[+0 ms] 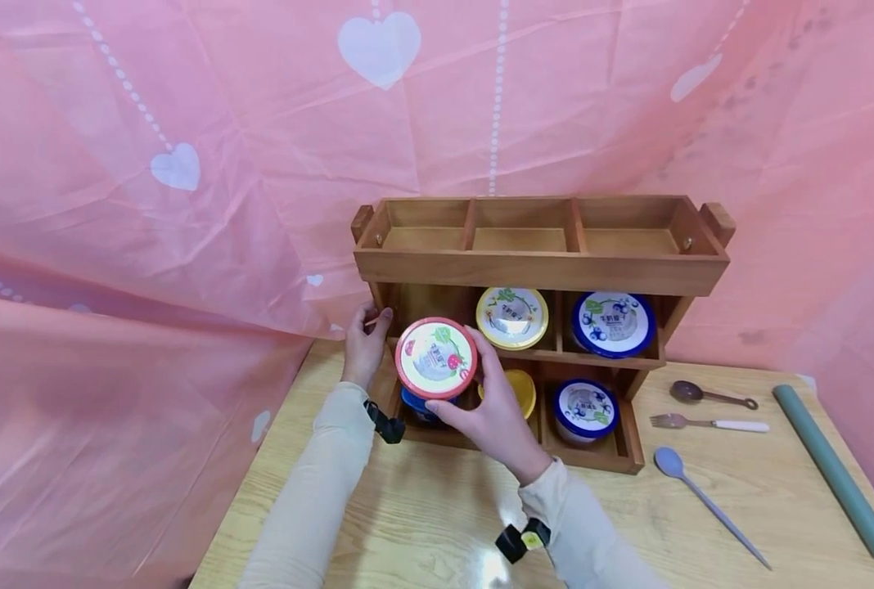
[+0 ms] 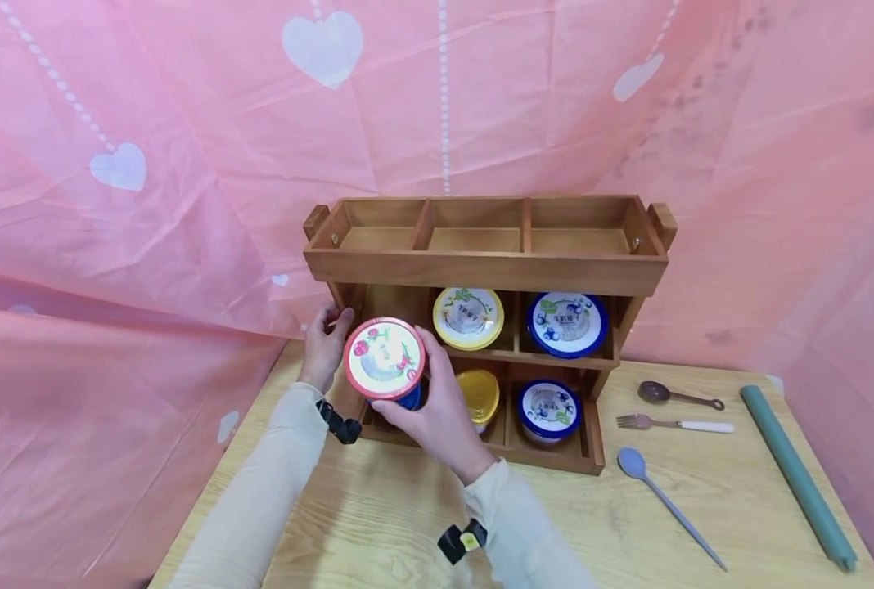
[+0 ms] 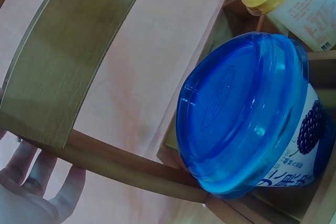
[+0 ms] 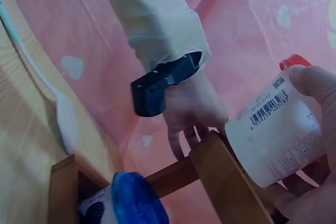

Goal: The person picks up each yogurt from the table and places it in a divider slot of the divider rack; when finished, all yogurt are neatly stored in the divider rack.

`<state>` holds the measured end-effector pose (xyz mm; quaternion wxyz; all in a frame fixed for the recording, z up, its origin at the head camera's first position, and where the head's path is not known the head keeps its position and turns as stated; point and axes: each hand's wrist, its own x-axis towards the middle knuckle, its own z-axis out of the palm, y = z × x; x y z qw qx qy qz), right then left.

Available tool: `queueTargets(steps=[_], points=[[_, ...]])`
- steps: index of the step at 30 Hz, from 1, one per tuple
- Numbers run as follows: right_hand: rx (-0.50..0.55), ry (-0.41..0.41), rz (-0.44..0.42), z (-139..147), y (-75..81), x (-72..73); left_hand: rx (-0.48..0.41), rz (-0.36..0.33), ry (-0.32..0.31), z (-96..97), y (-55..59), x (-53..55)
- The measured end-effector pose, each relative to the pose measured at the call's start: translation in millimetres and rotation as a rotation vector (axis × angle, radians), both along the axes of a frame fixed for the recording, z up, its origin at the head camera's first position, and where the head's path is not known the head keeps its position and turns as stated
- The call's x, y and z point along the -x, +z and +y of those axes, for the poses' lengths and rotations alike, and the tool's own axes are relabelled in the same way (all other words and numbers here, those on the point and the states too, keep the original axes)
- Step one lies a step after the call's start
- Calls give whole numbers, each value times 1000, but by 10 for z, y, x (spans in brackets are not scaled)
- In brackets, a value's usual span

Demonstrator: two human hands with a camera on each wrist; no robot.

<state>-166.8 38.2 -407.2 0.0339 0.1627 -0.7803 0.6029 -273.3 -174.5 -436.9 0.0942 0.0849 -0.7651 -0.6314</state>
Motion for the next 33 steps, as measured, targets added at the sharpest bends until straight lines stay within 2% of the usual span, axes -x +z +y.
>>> queueTargets(steps=[6,17,22,27,33], points=[[22,-1,33,-151,91,213,-16,9,4,-14,-23,17],[51,-31,77,-338,144,570,-55,34,11,-10,4,22],[15,-58,93,-413,143,666,-40,26,14,-7,-20,29],[-3,-101,121,-460,136,746,-34,52,3,0,-49,43],[-25,-142,108,-477,109,812,-30,72,-1,-6,-78,44]])
